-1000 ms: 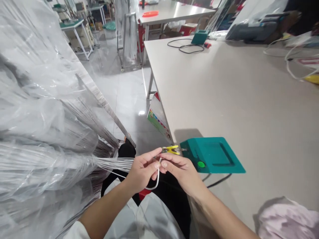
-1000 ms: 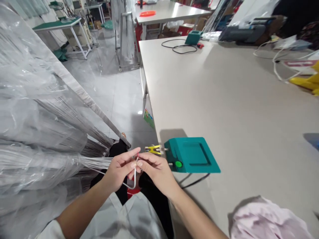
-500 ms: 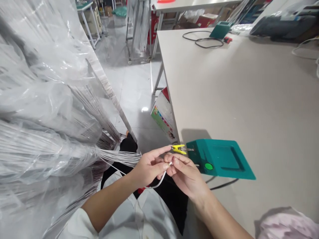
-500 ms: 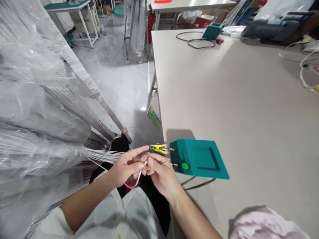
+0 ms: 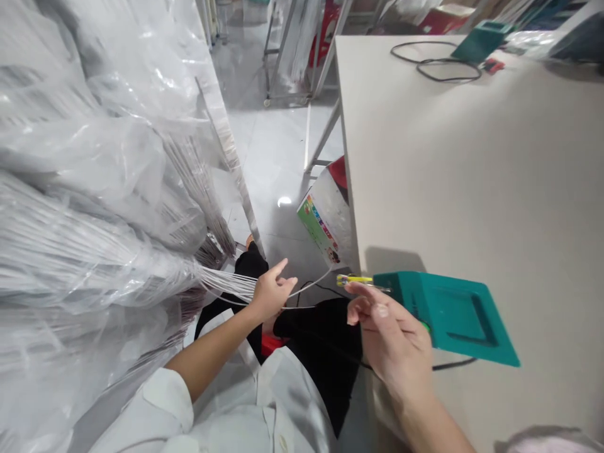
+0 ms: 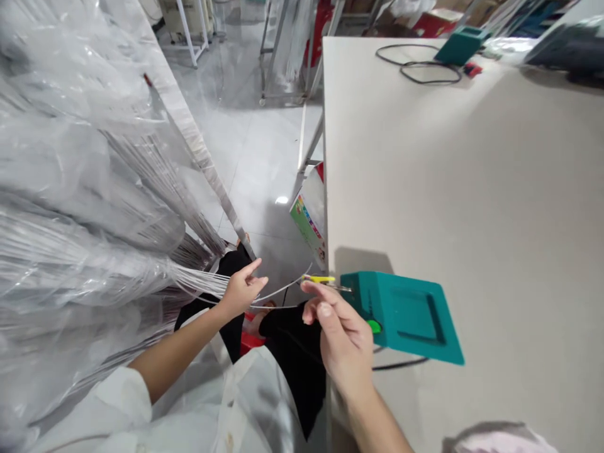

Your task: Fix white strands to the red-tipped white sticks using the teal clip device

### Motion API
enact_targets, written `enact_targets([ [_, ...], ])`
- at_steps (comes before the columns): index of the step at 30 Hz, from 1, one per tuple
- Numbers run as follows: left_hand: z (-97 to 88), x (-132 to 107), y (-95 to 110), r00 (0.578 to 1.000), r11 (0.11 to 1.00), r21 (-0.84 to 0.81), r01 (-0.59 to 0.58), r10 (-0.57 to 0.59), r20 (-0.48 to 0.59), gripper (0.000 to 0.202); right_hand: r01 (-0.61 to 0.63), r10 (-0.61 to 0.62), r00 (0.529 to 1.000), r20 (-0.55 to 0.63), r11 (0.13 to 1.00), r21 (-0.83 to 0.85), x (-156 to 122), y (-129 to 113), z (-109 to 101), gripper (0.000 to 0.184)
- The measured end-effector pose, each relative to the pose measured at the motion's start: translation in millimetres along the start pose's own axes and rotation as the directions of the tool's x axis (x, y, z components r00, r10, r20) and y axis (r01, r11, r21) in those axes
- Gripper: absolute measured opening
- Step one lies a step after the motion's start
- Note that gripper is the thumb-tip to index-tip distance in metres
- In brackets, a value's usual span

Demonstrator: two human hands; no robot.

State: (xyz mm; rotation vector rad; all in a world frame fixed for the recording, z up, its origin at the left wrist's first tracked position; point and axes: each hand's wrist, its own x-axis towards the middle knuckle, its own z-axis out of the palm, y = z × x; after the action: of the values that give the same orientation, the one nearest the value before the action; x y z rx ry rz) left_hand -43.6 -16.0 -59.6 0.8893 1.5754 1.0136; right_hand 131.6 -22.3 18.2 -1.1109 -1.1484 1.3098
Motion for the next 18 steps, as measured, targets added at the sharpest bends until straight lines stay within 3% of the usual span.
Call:
enact_targets([
  [3,-21.6,-12.9,-27.2,0.999,0.999,-0.036,0.034,-0.034,-0.015,0.042,0.009,0.006,0.993,0.119,0.991,-0.131,-3.8,1.8,1.4,0.024],
  [6,-50.0,-37.7,-48.5,0.990,0.993,-0.064,0.098,-0.103,-0.092,0.033,0.036,0.048,0.960,0.277,0.956,-0.290,3.2,-0.2,21.4,0.026],
  [10,-91.7,-65.0,-74.2,0.947,0.981,-0.083,0.177,-0.193,-0.257,0.032,0.167,0.171,0.819,0.548,0.843,-0.512,24.7,11.6,82.9,0.041],
  [14,-128.3,-72.7,-96.8,0.880,0.966,-0.109,0.236,-0.260,-0.398,0.029,0.453,0.308,0.616,0.725,0.614,-0.646,39.9,56.0,158.3,0.066],
  [15,-135.3,-73.1,-101.3,0.868,0.962,-0.115,0.247,-0.272,-0.414,0.028,0.496,0.336,0.591,0.734,0.566,-0.659,40.3,70.0,174.8,0.072],
  [18,-150.7,-75.2,-113.1,0.846,0.954,-0.119,0.276,-0.299,-0.442,0.024,0.504,0.379,0.587,0.715,0.521,-0.689,33.4,108.3,210.4,0.084],
])
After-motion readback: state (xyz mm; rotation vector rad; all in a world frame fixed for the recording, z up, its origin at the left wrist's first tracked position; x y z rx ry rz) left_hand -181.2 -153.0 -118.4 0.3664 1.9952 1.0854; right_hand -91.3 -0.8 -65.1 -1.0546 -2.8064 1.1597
